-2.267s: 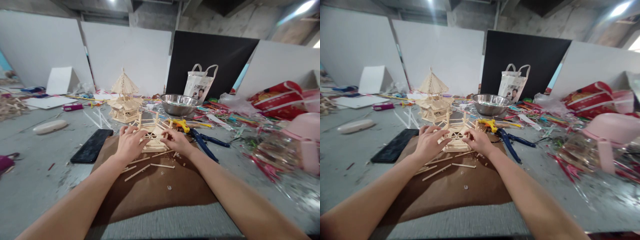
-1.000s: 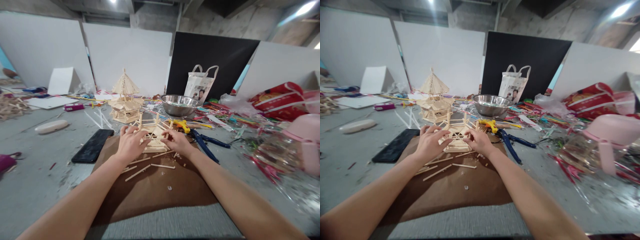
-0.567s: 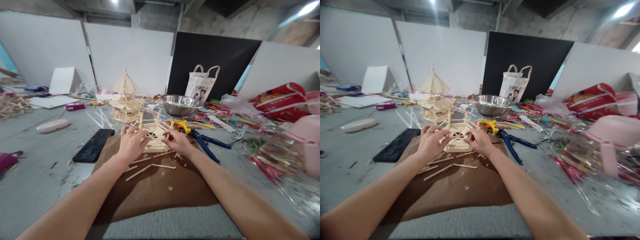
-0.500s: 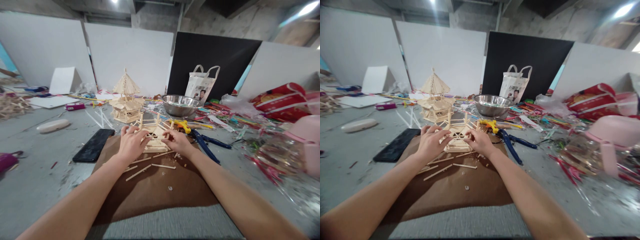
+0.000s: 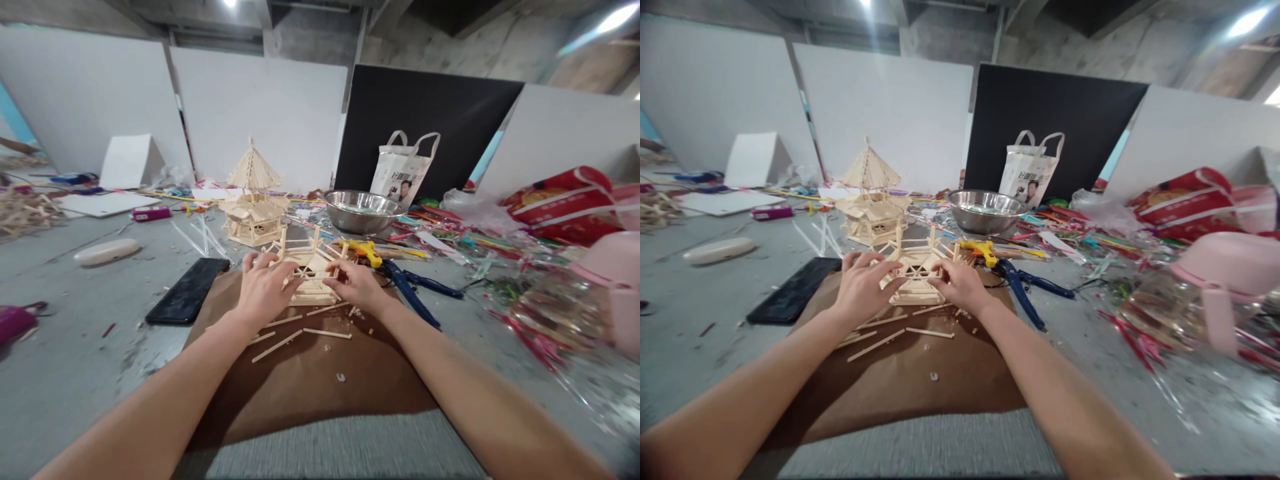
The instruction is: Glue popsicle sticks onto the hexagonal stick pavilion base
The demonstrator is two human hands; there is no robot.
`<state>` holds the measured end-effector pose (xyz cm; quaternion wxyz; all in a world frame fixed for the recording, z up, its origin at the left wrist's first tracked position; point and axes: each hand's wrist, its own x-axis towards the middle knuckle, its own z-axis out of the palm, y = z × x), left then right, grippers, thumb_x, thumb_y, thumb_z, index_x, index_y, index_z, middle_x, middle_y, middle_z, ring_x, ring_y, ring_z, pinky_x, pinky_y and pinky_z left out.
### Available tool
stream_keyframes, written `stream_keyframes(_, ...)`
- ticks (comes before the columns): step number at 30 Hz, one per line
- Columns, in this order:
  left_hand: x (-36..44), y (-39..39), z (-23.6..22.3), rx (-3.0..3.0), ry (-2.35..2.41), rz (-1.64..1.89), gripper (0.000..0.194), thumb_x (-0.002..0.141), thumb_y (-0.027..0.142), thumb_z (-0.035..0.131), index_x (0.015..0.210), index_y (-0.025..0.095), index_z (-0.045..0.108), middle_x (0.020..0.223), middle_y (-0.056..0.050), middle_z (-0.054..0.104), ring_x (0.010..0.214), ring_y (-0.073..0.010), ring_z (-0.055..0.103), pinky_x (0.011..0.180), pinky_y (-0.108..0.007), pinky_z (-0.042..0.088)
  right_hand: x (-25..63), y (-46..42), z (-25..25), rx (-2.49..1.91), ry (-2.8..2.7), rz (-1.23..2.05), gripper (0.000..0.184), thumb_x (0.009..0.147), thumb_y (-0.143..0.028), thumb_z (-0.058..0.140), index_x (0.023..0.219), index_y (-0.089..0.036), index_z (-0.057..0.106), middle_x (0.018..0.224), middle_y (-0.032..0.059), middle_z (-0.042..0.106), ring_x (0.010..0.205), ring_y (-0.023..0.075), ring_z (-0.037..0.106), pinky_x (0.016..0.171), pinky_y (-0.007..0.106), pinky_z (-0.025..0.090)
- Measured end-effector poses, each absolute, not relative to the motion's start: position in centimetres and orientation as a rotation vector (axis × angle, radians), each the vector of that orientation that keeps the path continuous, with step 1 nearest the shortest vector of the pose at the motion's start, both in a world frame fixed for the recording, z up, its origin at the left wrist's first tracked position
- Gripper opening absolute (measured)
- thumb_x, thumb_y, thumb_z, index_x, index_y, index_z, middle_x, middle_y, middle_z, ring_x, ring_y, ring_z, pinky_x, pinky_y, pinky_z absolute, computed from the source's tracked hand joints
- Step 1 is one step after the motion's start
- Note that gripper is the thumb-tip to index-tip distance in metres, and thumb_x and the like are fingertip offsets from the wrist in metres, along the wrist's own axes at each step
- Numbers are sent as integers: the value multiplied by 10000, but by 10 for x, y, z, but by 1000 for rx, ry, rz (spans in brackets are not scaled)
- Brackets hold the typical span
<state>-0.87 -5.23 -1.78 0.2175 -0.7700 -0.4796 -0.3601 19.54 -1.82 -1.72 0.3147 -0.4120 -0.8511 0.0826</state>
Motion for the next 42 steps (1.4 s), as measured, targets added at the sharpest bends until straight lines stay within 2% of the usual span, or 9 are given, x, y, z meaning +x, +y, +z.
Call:
stream_keyframes(25,-8,-53,-16,-2134,-1336,-999,233,750,376,466,850,228,615,728,-52,656,868,-227,525,817,-434,261,196,-20,-16,-1096,-2264,217,232,712,-337,532,886,-184,523,627,-7,565,574,109,505,559,216,364)
stream_keyframes(29,-6,-54,-16,-2137,-1358,-988,240,742,361,467,867,217,611,756,-56,658,875,-233,518,834,-442,249,195,-21,-15,-1080,-2281,251,306,688,-321,549,954,-187,481,693,-1,580,589,106,510,573,224,380)
stream_keyframes(32,-6,-57,-13,-2194,-1359,-988,280,732,354,469,949,218,584,783,-46,659,910,-246,494,846,-447,237,196,-23,-14,-1067,-2280,287,346,686,-301,544,999,-186,451,755,8,580,596,100,506,584,228,390)
stream_keyframes(36,-11,-58,-8,-2212,-1370,-1101,346,752,357,443,1051,206,529,921,-52,635,978,-231,456,853,-409,254,197,-23,-13,-981,-2267,345,360,704,-272,515,1040,-183,420,846,26,565,660,107,507,605,234,404)
stream_keyframes(39,-19,-54,-5,-2102,-1462,-1290,263,798,317,382,947,215,574,935,-36,628,952,-200,467,830,-371,281,197,-23,-12,-934,-2198,388,309,740,-276,471,1027,-170,434,879,44,561,738,124,516,626,240,411)
stream_keyframes(42,-28,-47,-2,-1963,-1588,-1442,269,810,305,359,766,199,603,817,-25,637,858,-182,495,786,-335,320,196,-20,-11,-984,-2042,370,215,781,-291,416,928,-160,502,815,40,573,709,124,518,632,243,406)
